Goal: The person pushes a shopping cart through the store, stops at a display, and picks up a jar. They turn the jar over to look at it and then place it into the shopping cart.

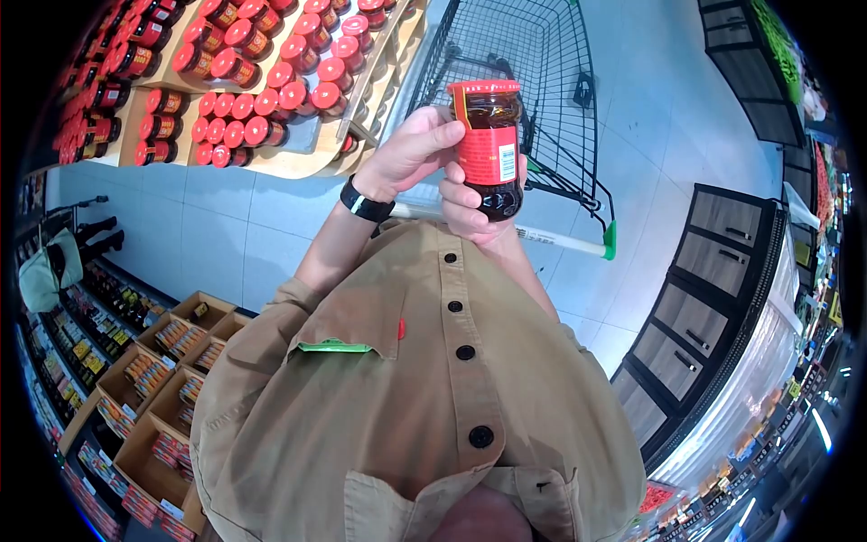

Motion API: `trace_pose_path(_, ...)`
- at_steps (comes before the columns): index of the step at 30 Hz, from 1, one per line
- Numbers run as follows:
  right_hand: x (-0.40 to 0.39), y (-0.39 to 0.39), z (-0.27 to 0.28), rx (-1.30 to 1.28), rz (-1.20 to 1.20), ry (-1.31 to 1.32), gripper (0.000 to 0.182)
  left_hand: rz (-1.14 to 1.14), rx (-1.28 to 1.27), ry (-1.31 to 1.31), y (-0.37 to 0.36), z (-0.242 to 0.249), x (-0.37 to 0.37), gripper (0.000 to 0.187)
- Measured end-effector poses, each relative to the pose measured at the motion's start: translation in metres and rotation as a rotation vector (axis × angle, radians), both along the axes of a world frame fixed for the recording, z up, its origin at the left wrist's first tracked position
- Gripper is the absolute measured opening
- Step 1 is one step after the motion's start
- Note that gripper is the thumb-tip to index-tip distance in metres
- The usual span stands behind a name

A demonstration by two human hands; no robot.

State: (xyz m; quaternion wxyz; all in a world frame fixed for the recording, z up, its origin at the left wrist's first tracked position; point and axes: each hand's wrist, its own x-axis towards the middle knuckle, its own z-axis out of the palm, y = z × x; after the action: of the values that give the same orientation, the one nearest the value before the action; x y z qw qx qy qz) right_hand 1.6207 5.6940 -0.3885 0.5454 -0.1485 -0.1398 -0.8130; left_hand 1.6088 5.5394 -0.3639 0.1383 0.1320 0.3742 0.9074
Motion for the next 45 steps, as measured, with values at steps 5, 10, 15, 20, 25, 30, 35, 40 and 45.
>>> trace_pose_path(5, -0.003, 0.000, -0.006, 0.007, -0.017, -0.020, 0.086, -0.032, -0.119, 0.011, -0.005, 0.002, -0.001, 0.056)
trace_pose_path(10, -0.006, -0.003, -0.013, 0.094, -0.069, 0.079, 0.087, 0.104, -0.089, 0.083, 0.001, 0.006, 0.003, 0.064)
trace_pose_path(15, -0.018, 0.004, -0.021, 0.414, -0.279, 0.346, 0.091, -0.164, -0.191, -0.030, -0.022, 0.047, 0.012, 0.064)
trace_pose_path(20, -0.038, 0.027, 0.028, 1.326, -0.498, 1.045, 0.085, 0.237, -0.641, 0.393, -0.023, 0.027, -0.004, 0.075)
trace_pose_path(25, -0.044, 0.027, 0.051, 1.708, -0.685, 1.625, 0.086, 0.495, -0.834, 0.562, -0.015, -0.002, -0.027, 0.064)
trace_pose_path(30, -0.061, 0.024, 0.053, 1.782, -0.938, 1.378, 0.088, 0.520, -0.940, 0.634, 0.008, -0.044, -0.064, 0.058)
trace_pose_path(35, -0.144, 0.031, 0.003, 1.961, -0.771, 1.832, 0.069, 0.512, -1.025, 0.504, 0.039, -0.101, -0.115, 0.046)
trace_pose_path(40, -0.219, 0.036, -0.111, 2.025, -0.652, 1.785, 0.054, 0.509, -1.324, 0.215, 0.059, -0.190, -0.161, 0.041)
trace_pose_path(45, -0.269, 0.006, -0.260, 2.072, -0.433, 1.721, 0.049, 0.097, -1.501, -0.223, 0.057, -0.260, -0.186, 0.064)
